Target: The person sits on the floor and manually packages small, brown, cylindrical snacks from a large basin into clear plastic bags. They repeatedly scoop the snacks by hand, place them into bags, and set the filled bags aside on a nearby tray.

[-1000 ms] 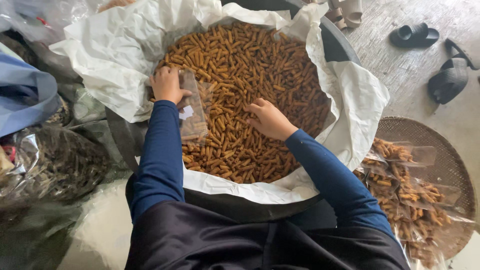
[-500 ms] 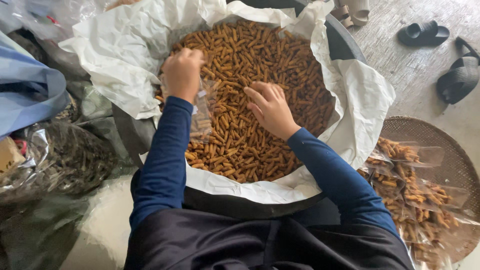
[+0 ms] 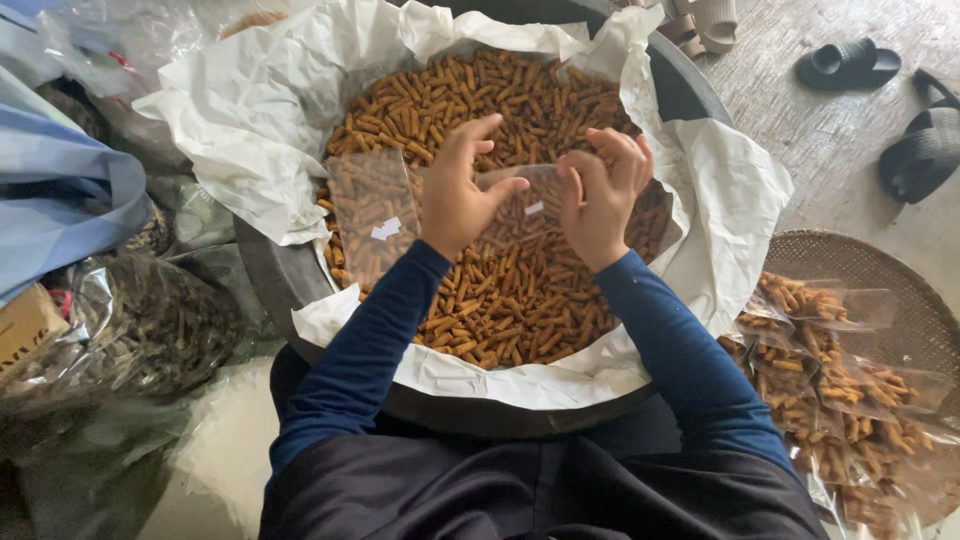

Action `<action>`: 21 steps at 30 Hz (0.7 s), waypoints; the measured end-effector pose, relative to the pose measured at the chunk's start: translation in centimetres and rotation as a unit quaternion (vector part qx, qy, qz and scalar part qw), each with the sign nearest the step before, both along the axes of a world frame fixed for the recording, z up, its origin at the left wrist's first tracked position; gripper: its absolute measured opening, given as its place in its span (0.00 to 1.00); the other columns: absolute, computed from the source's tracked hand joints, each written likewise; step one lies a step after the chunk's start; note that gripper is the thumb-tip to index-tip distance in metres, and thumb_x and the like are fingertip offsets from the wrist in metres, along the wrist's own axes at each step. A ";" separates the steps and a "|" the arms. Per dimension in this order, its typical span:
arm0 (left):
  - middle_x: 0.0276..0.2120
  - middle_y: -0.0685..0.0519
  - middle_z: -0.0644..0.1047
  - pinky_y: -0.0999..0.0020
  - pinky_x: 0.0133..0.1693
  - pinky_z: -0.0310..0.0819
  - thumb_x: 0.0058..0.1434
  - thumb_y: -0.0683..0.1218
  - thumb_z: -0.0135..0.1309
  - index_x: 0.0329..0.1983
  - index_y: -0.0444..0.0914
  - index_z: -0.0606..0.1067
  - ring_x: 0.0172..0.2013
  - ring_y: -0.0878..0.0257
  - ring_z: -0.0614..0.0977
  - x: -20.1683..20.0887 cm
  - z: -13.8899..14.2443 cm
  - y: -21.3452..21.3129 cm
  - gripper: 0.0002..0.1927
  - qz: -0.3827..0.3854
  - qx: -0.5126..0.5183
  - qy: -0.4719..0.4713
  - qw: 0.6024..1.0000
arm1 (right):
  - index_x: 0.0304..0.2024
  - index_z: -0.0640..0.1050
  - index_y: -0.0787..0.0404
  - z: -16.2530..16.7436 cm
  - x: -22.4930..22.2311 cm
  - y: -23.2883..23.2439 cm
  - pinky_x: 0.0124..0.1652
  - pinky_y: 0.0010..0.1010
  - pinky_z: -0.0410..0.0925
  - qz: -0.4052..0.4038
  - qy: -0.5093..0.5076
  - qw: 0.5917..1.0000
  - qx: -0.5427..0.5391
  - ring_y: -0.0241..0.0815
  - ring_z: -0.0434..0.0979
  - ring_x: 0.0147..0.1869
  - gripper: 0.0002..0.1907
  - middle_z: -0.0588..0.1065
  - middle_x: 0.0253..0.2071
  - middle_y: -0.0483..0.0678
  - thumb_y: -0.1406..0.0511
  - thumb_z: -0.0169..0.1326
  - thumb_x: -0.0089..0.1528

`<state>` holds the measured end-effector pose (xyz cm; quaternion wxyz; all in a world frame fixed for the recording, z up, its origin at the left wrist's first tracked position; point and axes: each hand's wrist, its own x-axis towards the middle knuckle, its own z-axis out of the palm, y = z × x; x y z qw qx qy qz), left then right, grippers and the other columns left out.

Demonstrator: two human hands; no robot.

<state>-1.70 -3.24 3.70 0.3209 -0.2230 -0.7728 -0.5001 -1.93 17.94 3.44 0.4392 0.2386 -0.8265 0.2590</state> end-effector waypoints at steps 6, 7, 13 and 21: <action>0.52 0.49 0.82 0.69 0.55 0.79 0.67 0.42 0.60 0.60 0.35 0.76 0.52 0.63 0.84 -2.1 -2.9 -1.5 0.19 -0.243 0.142 -0.232 0.931 | 0.43 0.79 0.55 -0.4 -0.2 0.0 0.73 0.55 0.51 0.013 -0.037 0.999 -0.026 0.56 0.65 0.67 0.04 0.70 0.59 0.51 0.68 0.61 0.66; 0.53 0.49 0.82 0.69 0.55 0.79 0.69 0.42 0.58 0.60 0.35 0.76 0.53 0.63 0.84 -1.8 -3.1 -1.1 0.18 -0.244 0.131 -0.219 0.936 | 0.43 0.79 0.55 -0.5 -0.2 -0.1 0.73 0.55 0.51 0.011 -0.041 0.999 -0.014 0.56 0.65 0.68 0.04 0.70 0.59 0.51 0.68 0.60 0.66; 0.48 0.47 0.84 0.71 0.51 0.79 0.73 0.44 0.52 0.59 0.36 0.77 0.50 0.64 0.86 0.2 -2.3 0.8 0.14 -0.176 0.064 -0.167 0.968 | 0.54 0.80 0.58 -1.0 0.0 -0.5 0.72 0.55 0.51 0.001 0.001 0.999 0.034 0.58 0.63 0.70 0.14 0.67 0.64 0.56 0.64 0.64 0.67; 0.47 0.46 0.85 0.72 0.49 0.80 0.73 0.49 0.52 0.60 0.34 0.76 0.48 0.64 0.87 1.1 -1.9 1.7 0.18 -0.181 0.106 -0.181 0.961 | 0.50 0.85 0.48 -0.9 0.5 -0.1 0.70 0.51 0.54 0.010 0.117 0.987 0.114 0.50 0.70 0.64 0.15 0.69 0.59 0.49 0.67 0.67 0.61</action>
